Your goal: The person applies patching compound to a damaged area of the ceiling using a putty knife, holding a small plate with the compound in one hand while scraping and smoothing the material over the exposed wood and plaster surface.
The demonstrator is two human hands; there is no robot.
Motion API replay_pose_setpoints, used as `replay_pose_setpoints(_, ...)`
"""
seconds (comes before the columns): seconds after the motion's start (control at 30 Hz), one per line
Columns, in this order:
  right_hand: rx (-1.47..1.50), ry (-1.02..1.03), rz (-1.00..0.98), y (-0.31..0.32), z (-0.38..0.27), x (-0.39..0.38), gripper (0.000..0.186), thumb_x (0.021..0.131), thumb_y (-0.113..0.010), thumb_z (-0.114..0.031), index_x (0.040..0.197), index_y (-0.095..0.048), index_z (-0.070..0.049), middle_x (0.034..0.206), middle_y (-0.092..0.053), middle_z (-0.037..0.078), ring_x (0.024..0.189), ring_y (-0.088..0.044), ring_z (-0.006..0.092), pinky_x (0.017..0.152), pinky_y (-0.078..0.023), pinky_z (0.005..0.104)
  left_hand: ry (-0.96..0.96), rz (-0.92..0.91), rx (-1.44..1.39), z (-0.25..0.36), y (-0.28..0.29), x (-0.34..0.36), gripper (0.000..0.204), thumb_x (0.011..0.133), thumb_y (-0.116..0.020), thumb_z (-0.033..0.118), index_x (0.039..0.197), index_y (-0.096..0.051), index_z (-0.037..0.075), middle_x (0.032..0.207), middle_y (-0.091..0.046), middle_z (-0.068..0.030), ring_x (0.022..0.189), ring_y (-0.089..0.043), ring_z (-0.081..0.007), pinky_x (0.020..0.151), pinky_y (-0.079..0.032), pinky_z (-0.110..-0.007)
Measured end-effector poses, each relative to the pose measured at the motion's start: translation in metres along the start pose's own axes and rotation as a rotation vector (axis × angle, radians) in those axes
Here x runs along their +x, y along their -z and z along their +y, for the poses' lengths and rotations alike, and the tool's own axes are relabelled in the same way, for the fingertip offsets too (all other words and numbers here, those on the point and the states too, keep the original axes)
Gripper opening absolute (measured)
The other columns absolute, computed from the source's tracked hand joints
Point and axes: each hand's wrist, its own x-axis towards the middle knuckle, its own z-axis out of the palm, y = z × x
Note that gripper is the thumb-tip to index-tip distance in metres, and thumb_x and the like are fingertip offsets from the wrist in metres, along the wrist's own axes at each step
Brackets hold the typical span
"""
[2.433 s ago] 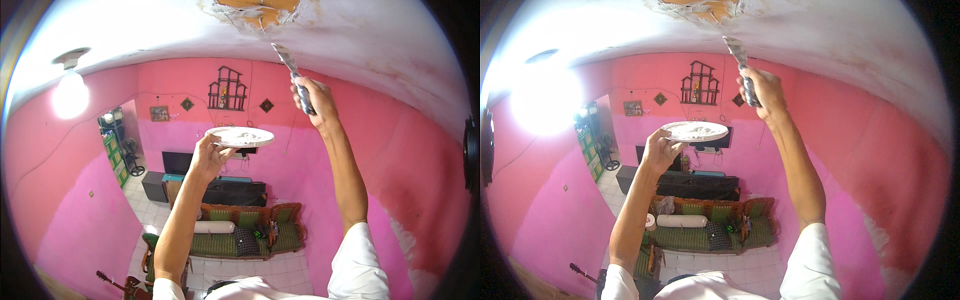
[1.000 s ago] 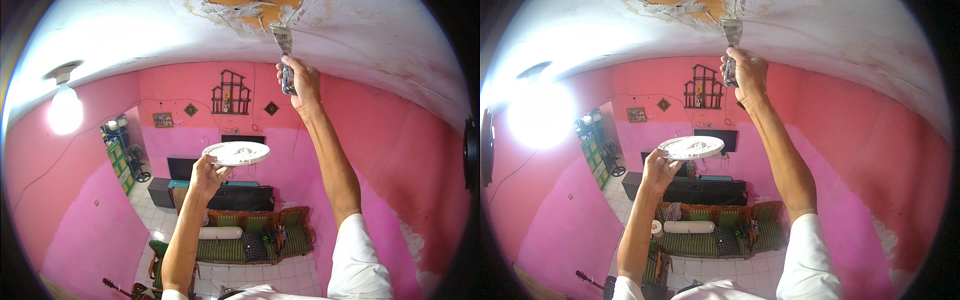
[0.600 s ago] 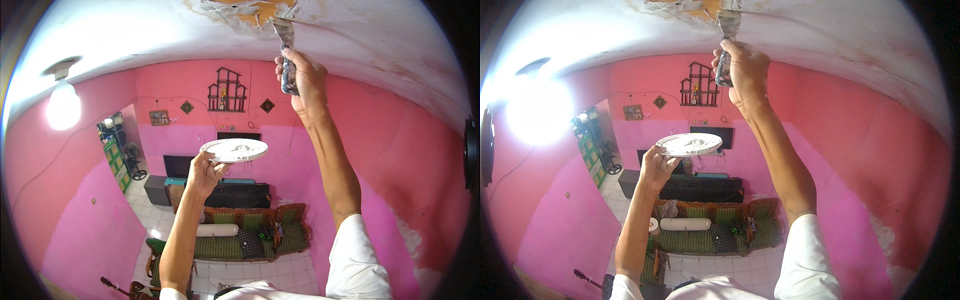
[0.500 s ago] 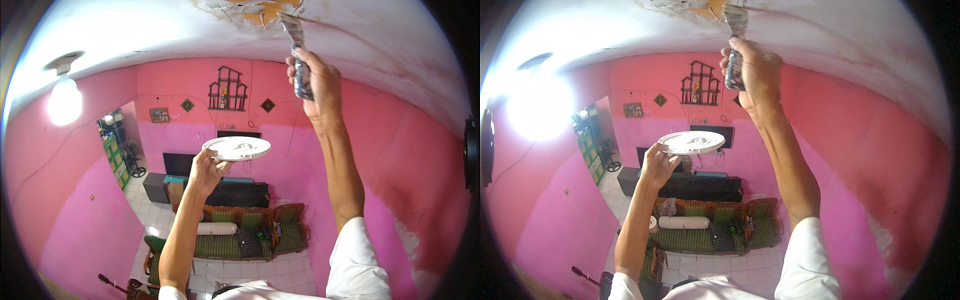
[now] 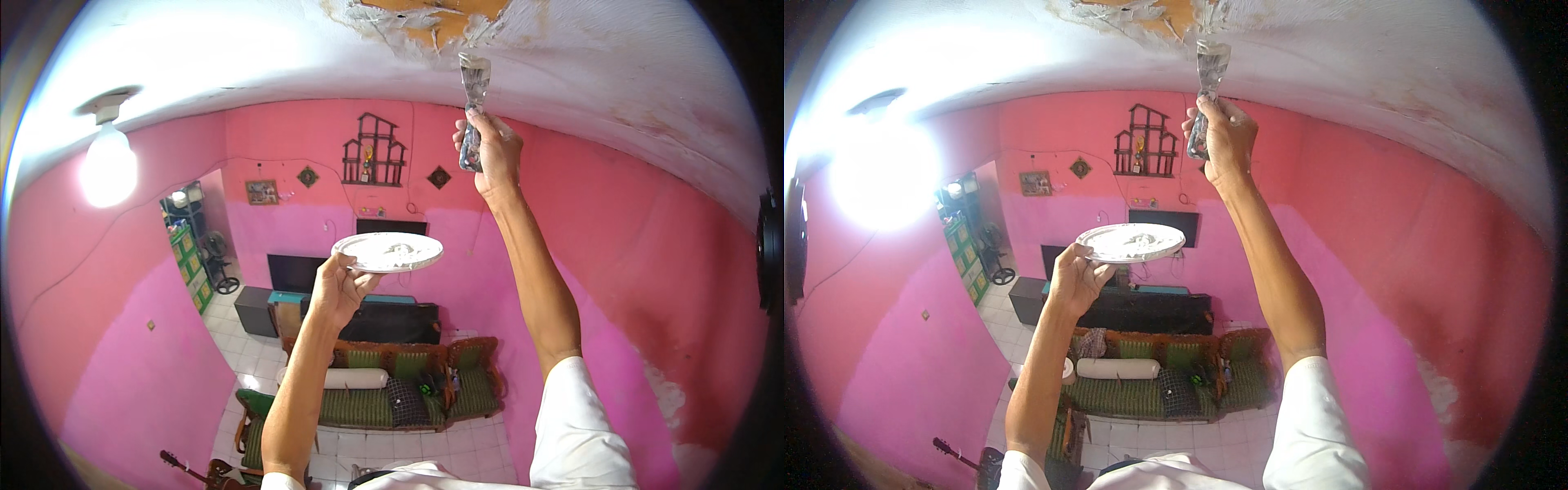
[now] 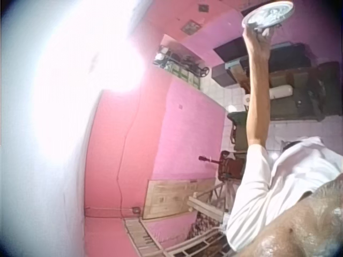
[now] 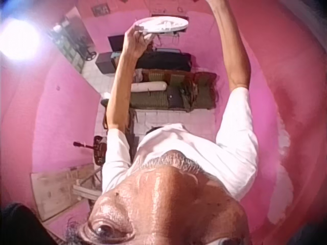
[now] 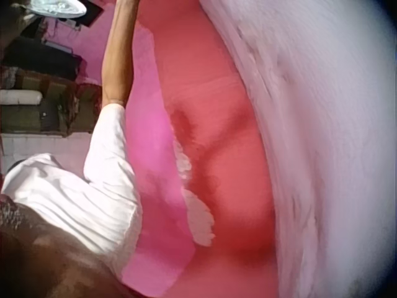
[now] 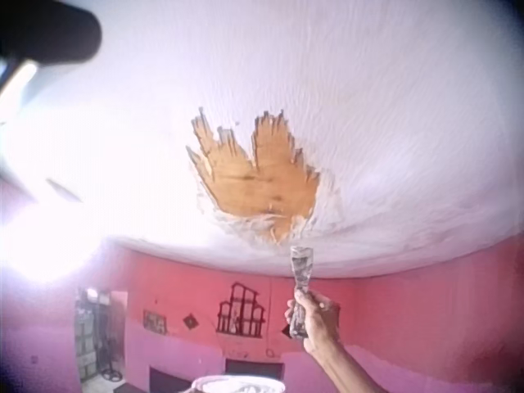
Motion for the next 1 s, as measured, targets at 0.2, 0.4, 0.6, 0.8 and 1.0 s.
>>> replay_pose_setpoints(0.2, 0.035, 0.064, -0.012, 0.003, 0.004, 0.008, 0.014, 0.080, -0.060, -0.012, 0.083, -0.059, 0.002, 0.068, -0.060, 0.008, 0.052, -0.057, 0.0128, 0.045, -0.046, 0.0242, -0.008, 0.043, 0.010, -0.003, 0.011, 0.004, 0.042, 0.079, -0.046, 0.015, 0.114, -0.039, -0.009, 0.107, -0.054, -0.0212, 0.094, -0.059, -0.0259, 0.080, -0.054, -0.032)
replay_pose_setpoints(0.4, 0.011, 0.098, 0.001, -0.008, -0.013, -0.015, 0.014, 0.081, -0.059, -0.012, 0.082, -0.059, 0.002, 0.068, -0.059, 0.008, 0.050, -0.056, 0.0124, 0.040, -0.043, 0.0238, 0.008, 0.020, -0.006, 0.000, 0.017, 0.005, 0.042, 0.078, -0.046, 0.012, 0.112, -0.038, -0.011, 0.107, -0.053, -0.0233, 0.098, -0.058, -0.0273, 0.082, -0.053, -0.033)
replay_pose_setpoints(0.6, -0.007, 0.118, -0.021, -0.018, -0.049, -0.046, 0.016, 0.081, -0.060, -0.013, 0.082, -0.059, 0.003, 0.068, -0.059, 0.009, 0.051, -0.056, 0.0124, 0.043, -0.045, 0.0237, 0.026, 0.016, -0.045, 0.000, 0.008, 0.003, 0.039, 0.081, -0.045, 0.016, 0.111, -0.042, -0.008, 0.102, -0.057, -0.0199, 0.094, -0.059, -0.0259, 0.086, -0.050, -0.035)
replay_pose_setpoints(0.8, -0.017, 0.146, -0.045, -0.015, -0.075, -0.077, 0.016, 0.081, -0.060, -0.014, 0.085, -0.059, 0.002, 0.068, -0.059, 0.008, 0.050, -0.055, 0.0117, 0.043, -0.045, 0.0234, 0.021, -0.038, -0.012, -0.002, 0.009, 0.003, 0.042, 0.083, -0.042, 0.019, 0.114, -0.038, -0.009, 0.109, -0.053, -0.0204, 0.096, -0.058, -0.0267, 0.088, -0.049, -0.034)
replay_pose_setpoints(1.0, -0.019, 0.052, -0.052, 0.000, -0.047, -0.058, 0.018, 0.080, -0.060, -0.015, 0.085, -0.059, 0.002, 0.068, -0.058, 0.009, 0.050, -0.055, 0.0115, 0.043, -0.046, 0.0231, 0.034, -0.048, -0.001, -0.003, 0.001, 0.000, 0.043, 0.083, -0.041, 0.019, 0.116, -0.038, -0.009, 0.111, -0.053, -0.0218, 0.098, -0.058, -0.0270, 0.090, -0.047, -0.036)
